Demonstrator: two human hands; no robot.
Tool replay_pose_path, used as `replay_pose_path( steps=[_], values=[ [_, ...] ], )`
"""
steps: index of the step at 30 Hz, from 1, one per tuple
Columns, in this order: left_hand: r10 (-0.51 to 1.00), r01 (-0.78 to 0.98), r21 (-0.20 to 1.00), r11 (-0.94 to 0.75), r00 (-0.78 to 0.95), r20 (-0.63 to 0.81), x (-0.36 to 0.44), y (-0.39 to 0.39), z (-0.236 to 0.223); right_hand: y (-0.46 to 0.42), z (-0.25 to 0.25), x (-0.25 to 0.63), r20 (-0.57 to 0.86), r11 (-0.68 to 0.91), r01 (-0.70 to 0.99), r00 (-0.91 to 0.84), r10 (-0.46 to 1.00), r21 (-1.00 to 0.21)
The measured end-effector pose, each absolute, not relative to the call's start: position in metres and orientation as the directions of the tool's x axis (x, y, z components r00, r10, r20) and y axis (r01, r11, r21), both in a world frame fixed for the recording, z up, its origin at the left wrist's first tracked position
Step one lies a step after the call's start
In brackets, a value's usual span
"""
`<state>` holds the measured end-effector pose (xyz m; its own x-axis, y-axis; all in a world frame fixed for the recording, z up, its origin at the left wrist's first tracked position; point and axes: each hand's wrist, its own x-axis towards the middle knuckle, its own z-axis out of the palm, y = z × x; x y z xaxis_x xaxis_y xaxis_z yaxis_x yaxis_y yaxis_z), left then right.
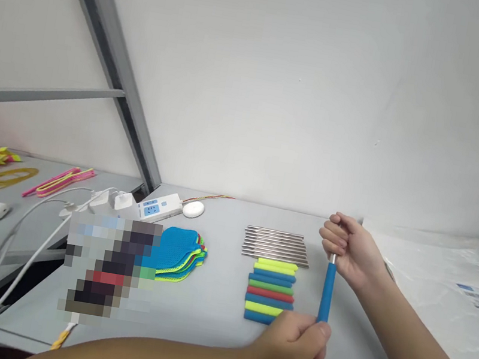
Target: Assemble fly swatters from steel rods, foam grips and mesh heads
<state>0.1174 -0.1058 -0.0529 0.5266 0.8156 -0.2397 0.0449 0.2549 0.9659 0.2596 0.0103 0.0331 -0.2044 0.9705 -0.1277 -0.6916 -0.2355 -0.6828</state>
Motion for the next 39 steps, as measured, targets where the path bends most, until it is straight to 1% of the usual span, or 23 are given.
replay_pose_path(
  steps=[2, 6, 9, 13, 17, 19, 22, 27, 30, 35, 37, 39],
  values=[
    [0.803, 0.059, 0.954, 0.294, 0.526, -0.280, 0.128, -0.109, -0.063, 0.009, 0.023, 0.260, -0.127, -0.243, -0.680, -0.216, 0.968, -0.692],
    [0.805, 0.060, 0.966, 0.251, 0.542, -0.243, 0.137, -0.110, -0.068, 0.001, 0.010, 0.252, -0.153, -0.243, -0.599, -0.197, 0.968, -0.763],
    [0.814, 0.020, 0.958, 0.286, 0.523, -0.253, 0.137, -0.106, -0.063, -0.006, 0.003, 0.244, -0.182, -0.284, -0.524, -0.238, 0.954, -0.803],
    [0.804, 0.021, 0.968, 0.249, 0.552, -0.218, 0.132, -0.104, -0.062, -0.012, -0.004, 0.237, -0.150, -0.276, -0.466, -0.290, 0.945, -0.841],
    [0.802, 0.027, 0.983, 0.182, 0.574, -0.164, 0.128, -0.105, -0.065, -0.013, -0.006, 0.236, -0.102, -0.235, -0.466, -0.292, 0.951, -0.853],
    [0.808, 0.029, 0.984, 0.175, 0.567, -0.160, 0.128, -0.104, -0.065, -0.012, -0.007, 0.237, -0.091, -0.232, -0.470, -0.303, 0.949, -0.852],
    [0.796, 0.015, 0.978, 0.210, 0.578, -0.180, 0.130, -0.101, -0.059, -0.010, -0.009, 0.235, -0.091, -0.236, -0.465, -0.312, 0.946, -0.853],
    [0.792, -0.088, 0.937, 0.339, 0.565, -0.234, 0.131, -0.099, -0.049, -0.015, -0.013, 0.226, -0.068, -0.220, -0.425, -0.344, 0.936, -0.878],
    [0.812, -0.117, 0.940, 0.322, 0.545, -0.210, 0.131, -0.103, -0.051, -0.019, -0.010, 0.224, -0.053, -0.211, -0.408, -0.366, 0.929, -0.888],
    [0.852, -0.193, 0.931, 0.309, 0.492, -0.181, 0.133, -0.105, -0.056, -0.019, -0.004, 0.231, 0.008, -0.127, -0.438, -0.294, 0.956, -0.890],
    [0.846, -0.240, 0.916, 0.321, 0.508, -0.163, 0.132, -0.105, -0.056, -0.019, -0.002, 0.233, 0.021, -0.110, -0.437, -0.285, 0.958, -0.893],
    [0.835, -0.252, 0.914, 0.319, 0.531, -0.146, 0.131, -0.105, -0.056, -0.020, -0.002, 0.235, 0.032, -0.101, -0.432, -0.291, 0.956, -0.896]
  ],
)
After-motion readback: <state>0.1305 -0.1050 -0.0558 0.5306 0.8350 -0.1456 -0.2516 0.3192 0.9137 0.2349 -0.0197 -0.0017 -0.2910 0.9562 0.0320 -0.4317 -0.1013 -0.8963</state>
